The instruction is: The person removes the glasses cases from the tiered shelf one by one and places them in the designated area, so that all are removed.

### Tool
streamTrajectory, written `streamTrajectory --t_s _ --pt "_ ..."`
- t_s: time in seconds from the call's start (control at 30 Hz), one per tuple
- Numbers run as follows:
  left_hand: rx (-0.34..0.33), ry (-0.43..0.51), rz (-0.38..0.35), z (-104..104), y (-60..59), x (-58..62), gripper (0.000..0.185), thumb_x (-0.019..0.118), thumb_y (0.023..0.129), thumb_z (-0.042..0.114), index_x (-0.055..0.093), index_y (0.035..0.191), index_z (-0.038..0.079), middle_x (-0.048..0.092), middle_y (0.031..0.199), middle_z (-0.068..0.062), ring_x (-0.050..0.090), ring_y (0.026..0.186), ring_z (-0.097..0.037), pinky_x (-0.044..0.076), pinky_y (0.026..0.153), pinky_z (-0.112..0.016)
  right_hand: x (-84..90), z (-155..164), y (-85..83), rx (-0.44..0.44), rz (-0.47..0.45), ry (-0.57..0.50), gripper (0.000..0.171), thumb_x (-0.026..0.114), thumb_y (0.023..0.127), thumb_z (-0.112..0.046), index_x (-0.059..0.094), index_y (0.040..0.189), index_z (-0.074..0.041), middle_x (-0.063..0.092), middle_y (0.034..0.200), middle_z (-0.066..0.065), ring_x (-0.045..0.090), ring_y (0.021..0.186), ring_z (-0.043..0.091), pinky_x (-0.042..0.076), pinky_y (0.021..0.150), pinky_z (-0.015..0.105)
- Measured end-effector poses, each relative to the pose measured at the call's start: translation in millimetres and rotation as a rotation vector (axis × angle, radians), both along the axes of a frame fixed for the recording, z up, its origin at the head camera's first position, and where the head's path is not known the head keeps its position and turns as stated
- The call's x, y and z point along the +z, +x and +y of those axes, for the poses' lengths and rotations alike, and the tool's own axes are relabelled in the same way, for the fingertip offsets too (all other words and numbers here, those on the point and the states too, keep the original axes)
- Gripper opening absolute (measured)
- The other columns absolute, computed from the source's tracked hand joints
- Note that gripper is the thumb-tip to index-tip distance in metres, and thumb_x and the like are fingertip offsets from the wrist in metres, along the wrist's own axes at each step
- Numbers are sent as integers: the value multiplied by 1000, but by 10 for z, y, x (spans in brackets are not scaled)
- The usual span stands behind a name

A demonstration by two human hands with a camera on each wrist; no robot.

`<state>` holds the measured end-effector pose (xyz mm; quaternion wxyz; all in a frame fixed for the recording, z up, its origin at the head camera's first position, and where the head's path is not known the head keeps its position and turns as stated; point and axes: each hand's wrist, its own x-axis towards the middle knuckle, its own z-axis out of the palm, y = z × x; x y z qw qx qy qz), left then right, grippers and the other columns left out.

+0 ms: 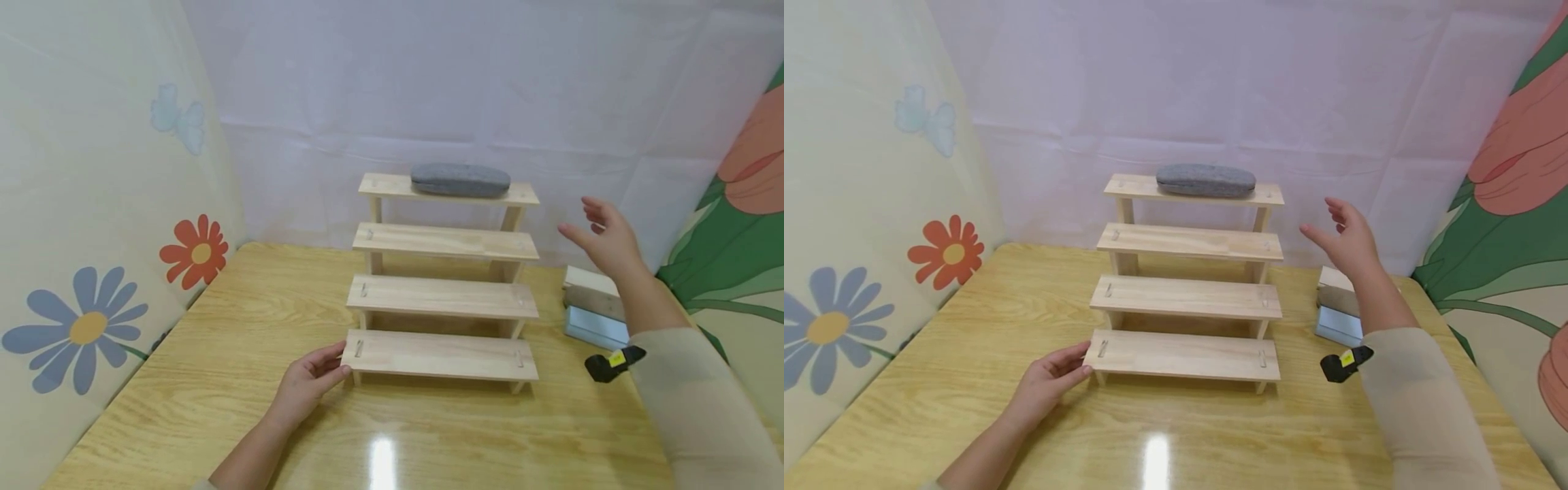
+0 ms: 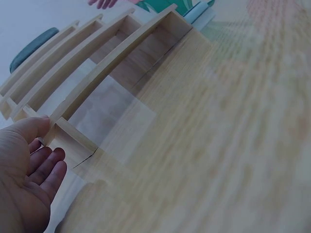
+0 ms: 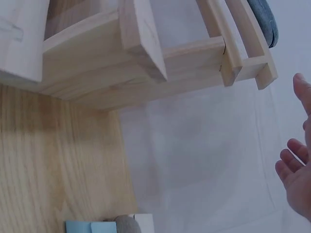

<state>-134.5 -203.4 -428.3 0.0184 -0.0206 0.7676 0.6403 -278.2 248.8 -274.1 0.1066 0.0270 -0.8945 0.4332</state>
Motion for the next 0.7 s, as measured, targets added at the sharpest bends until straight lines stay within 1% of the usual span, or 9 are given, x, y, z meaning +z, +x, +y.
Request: streamTrajectory --t_s 0.17,0.43,0.7 --pt "3 -2 1 5 -2 -15 47 70 88 5 56 132 -4 62 129 -23 64 96 -2 54 85 -15 74 -98 -66 16 34 -11 82 67 92 -40 25 154 -7 29 157 24 30 143 42 27 120 53" --pt "0 0 3 -2 -3 -19 48 71 88 5 56 132 -4 62 129 -23 64 96 -2 54 85 -14 172 -240 -178 26 60 -11 83 69 90 -42 28 153 -7 32 157 22 32 142 40 27 120 51" --pt "4 -1 -1 -9 9 -18 48 71 88 6 56 132 -3 62 130 -22 63 97 -2 54 85 -14 301 -416 -240 61 49 -8 83 68 89 -44 28 154 -10 30 158 20 31 143 39 27 120 51"
